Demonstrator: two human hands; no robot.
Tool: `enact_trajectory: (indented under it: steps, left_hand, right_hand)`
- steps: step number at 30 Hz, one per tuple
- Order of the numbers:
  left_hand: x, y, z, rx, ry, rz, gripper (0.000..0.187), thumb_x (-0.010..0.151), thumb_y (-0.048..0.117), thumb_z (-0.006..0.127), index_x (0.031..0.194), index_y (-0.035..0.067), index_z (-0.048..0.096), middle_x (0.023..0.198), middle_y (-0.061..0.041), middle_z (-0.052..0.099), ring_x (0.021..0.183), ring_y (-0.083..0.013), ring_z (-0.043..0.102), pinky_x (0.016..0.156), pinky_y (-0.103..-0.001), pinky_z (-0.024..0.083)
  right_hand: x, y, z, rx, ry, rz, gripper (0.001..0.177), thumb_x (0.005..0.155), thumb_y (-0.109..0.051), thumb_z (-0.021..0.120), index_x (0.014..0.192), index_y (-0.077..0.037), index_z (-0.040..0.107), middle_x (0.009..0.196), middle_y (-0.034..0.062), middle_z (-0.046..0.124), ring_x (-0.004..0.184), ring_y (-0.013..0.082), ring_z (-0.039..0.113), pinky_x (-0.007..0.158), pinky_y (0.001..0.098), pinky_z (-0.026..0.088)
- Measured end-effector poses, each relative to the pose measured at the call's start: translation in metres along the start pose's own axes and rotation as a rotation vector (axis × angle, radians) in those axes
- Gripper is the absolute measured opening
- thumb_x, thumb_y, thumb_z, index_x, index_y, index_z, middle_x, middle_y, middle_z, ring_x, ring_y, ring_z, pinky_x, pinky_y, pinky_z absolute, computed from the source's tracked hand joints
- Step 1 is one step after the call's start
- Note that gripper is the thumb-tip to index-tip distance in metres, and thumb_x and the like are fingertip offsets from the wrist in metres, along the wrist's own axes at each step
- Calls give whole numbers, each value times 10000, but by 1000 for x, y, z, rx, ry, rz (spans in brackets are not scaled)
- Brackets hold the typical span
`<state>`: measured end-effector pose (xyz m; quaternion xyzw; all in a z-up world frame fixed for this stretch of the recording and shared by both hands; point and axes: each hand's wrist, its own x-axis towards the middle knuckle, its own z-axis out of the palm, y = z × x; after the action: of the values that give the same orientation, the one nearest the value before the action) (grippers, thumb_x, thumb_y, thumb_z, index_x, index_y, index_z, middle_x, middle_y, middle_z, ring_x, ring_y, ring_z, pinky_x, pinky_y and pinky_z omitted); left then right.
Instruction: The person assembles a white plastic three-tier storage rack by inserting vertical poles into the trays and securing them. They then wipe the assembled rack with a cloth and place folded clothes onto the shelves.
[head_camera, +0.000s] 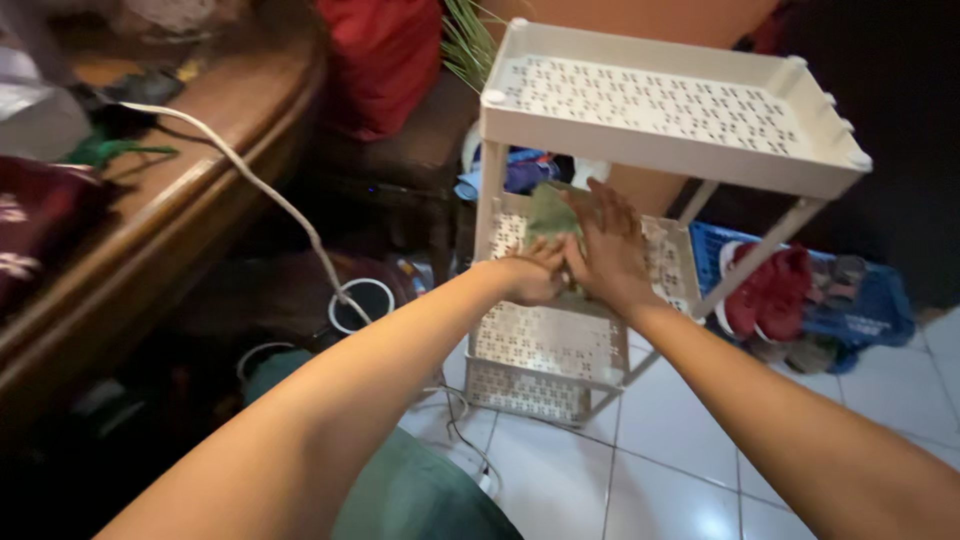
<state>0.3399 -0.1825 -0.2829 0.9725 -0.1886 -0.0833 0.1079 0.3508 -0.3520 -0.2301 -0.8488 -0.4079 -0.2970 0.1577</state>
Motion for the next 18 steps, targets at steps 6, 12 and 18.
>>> enact_trajectory:
  steps: [6, 12, 18]
  left_hand:
    - [-100, -11, -69, -242, -55, 35, 400, 862, 171, 568, 1227, 37, 661, 1254, -187, 665, 1167, -318, 625, 957, -429, 501]
    - [-296, -13, -145, -325, 186, -100, 310, 759, 25, 567, 1029, -12, 716, 978, -177, 760, 954, -300, 729, 820, -409, 557]
    - [-485, 36, -195, -415, 455, -512, 310, 846, 107, 577, 1115, 45, 720, 1050, -118, 762, 1014, -241, 709, 881, -352, 540]
  right_hand:
    - [36, -95, -30, 432, 234, -495, 587, 835, 81, 695, 1364, -134, 561, 1417, 168, 554, 1255, 381, 626, 1051, 469, 545]
    - [107, -239, -58, 862, 391, -828, 442, 925, 79, 688, 1314, -63, 533, 1362, 208, 547, 1135, 335, 671, 971, 422, 603]
    - [146, -392, -95, 1241, 464, -1008, 335, 1055, 74, 452, 1351, -62, 529, 1366, 197, 595, 1097, 284, 683, 896, 358, 608]
